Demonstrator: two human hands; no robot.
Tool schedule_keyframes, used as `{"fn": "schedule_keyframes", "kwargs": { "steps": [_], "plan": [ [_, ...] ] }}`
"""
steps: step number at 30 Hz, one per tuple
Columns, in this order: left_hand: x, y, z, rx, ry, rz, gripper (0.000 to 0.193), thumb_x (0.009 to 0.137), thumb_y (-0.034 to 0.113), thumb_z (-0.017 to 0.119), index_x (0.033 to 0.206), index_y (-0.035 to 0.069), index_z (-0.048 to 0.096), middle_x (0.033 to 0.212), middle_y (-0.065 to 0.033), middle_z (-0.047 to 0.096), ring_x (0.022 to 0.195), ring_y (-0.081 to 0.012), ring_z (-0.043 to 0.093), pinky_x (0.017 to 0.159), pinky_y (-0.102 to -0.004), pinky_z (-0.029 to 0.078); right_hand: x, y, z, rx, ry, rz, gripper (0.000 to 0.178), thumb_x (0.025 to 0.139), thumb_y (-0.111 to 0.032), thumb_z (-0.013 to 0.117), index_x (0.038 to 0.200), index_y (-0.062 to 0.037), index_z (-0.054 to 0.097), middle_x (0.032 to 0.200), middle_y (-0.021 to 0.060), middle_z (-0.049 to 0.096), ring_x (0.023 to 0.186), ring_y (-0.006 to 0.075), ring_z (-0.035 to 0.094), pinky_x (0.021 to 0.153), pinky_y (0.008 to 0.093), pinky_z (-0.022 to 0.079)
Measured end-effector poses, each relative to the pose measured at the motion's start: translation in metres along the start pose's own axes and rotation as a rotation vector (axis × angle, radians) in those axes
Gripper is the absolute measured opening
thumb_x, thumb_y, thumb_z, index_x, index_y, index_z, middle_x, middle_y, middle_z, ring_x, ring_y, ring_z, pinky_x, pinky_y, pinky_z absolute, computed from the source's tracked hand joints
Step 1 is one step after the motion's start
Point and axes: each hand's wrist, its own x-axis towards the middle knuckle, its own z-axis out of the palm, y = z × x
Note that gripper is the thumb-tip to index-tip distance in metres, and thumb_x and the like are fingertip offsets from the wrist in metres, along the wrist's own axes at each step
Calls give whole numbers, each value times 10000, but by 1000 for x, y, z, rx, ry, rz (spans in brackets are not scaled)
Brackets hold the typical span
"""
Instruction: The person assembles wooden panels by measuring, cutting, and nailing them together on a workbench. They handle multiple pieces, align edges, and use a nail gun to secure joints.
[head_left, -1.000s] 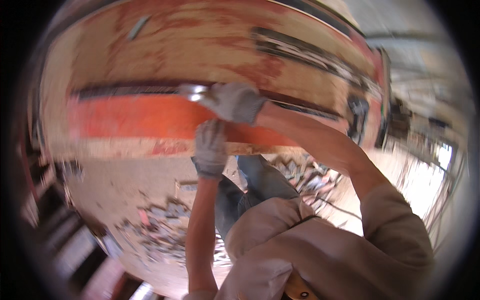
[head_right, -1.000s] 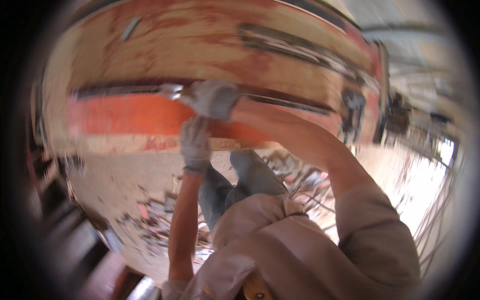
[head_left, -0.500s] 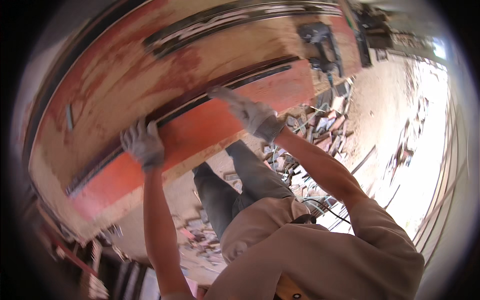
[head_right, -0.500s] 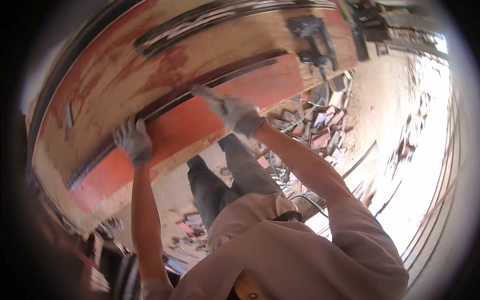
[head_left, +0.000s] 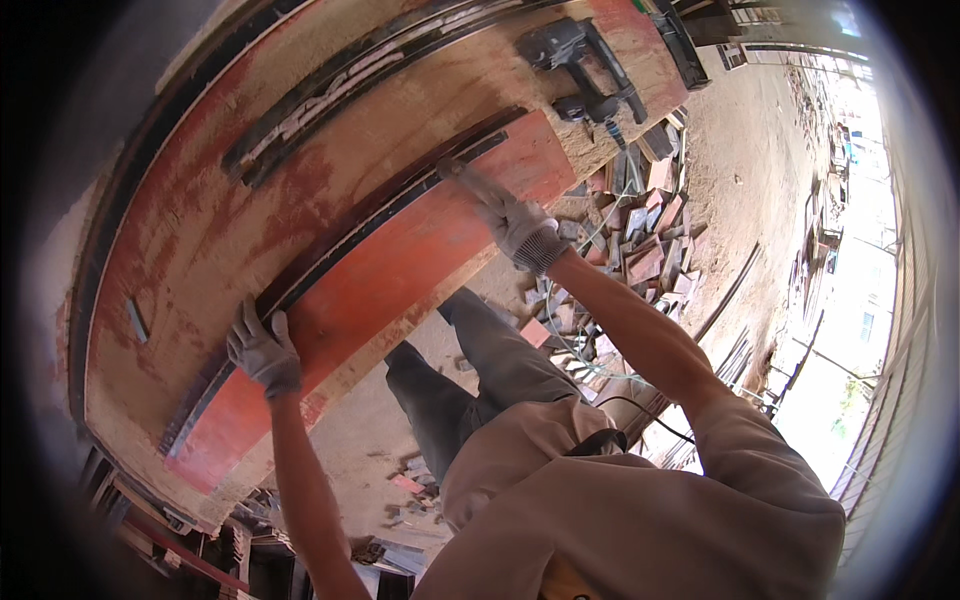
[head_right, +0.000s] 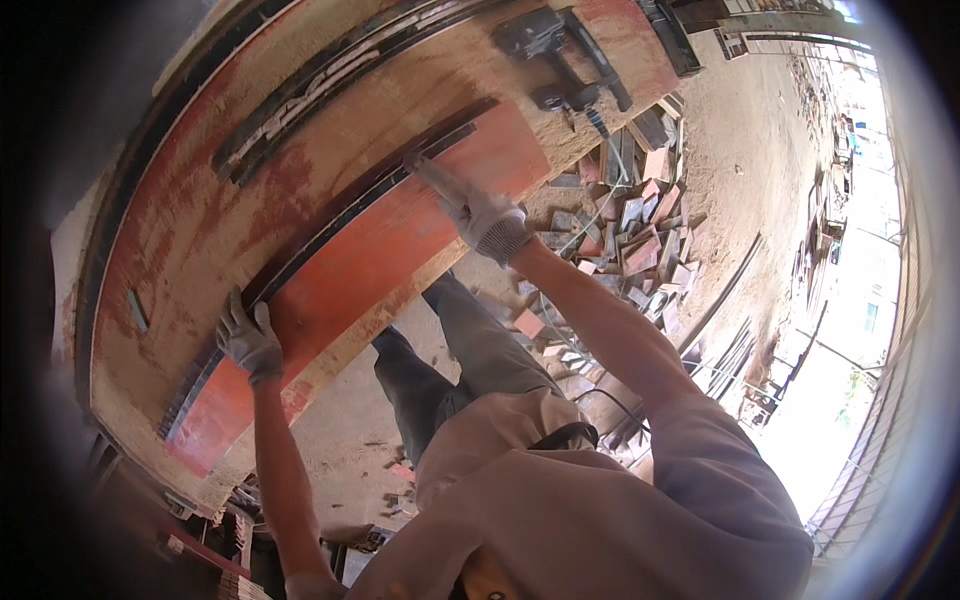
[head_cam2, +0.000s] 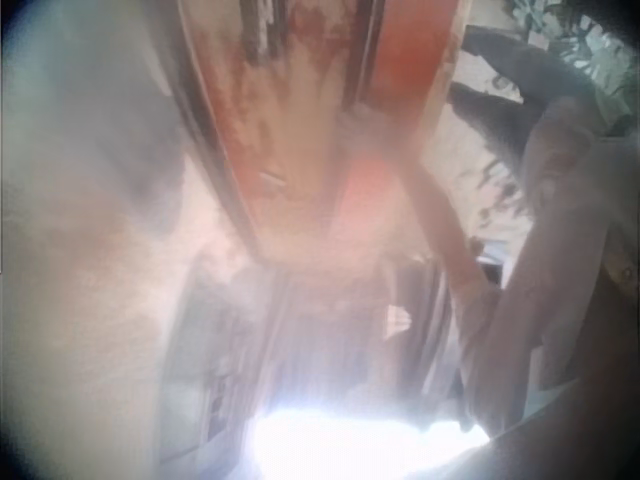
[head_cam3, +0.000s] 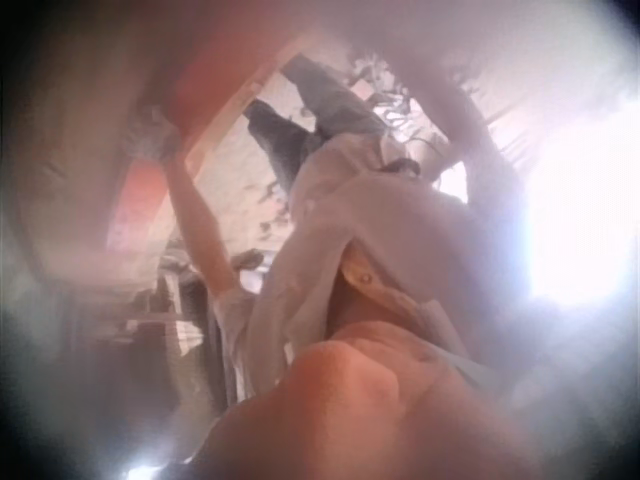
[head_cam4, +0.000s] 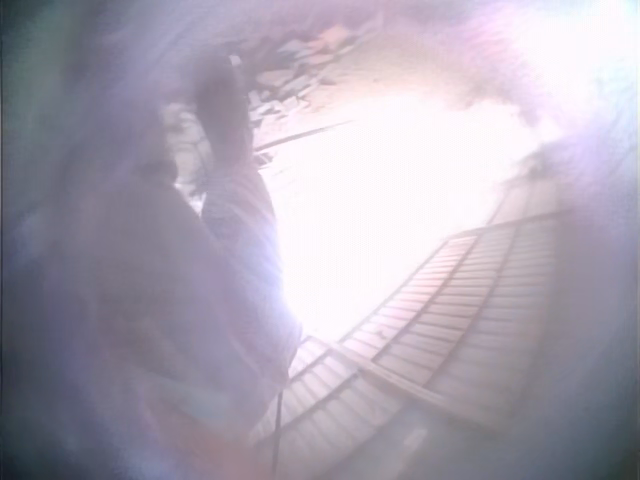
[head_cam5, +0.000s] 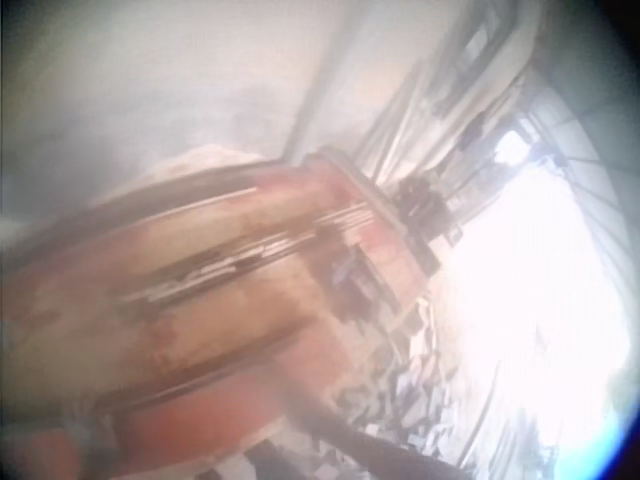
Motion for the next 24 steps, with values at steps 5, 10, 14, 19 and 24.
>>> {"fn": "schedule_keyframes", "kwargs": {
  "steps": [5, 10, 14, 19, 24],
  "plan": [
    [10, -31, -20, -148, -218, 247, 468, 1001, 400, 652, 1325, 63, 641, 1294, -175, 685, 1128, -415, 652, 952, -512, 538, -19, 18, -21, 451, 53, 537, 457, 1004, -383, 721, 1318, -54, 682, 974, 94, 796, 734, 192, 716, 604, 351, 565],
    [9, -38, -64, -19, -338, 256, 419, 935, 371, 728, 1210, 63, 656, 1132, -125, 719, 1024, -393, 684, 888, -505, 559, -30, 67, -74, 456, 383, 453, 314, 1001, -279, 752, 1195, -32, 745, 931, 20, 751, 822, 108, 659, 784, 285, 541],
    [-5, -35, -130, -10, 1, 430, 280, 883, 249, 749, 1078, 98, 617, 943, -96, 641, 895, -366, 648, 790, -492, 537, -8, 82, -120, 860, 611, 669, 502, 968, -273, 786, 1316, 49, 623, 1215, 157, 738, 1003, 270, 759, 791, 340, 645],
    [-13, -27, -144, -20, 190, 378, 248, 782, 29, 678, 969, 124, 546, 876, -85, 550, 776, -325, 562, 685, -462, 470, -17, 70, -123, 988, 533, 737, 447, 1020, -179, 679, 1390, 40, 556, 1197, 188, 720, 1044, 271, 739, 840, 358, 660],
    [-38, -25, -93, -46, 172, 344, 277, 725, 2, 660, 951, 125, 557, 892, -93, 566, 796, -331, 577, 683, -469, 470, -26, 86, -89, 1004, 504, 477, 425, 938, -272, 787, 1241, 8, 683, 1114, 105, 754, 871, 233, 770, 601, 282, 576]
  ]
}}
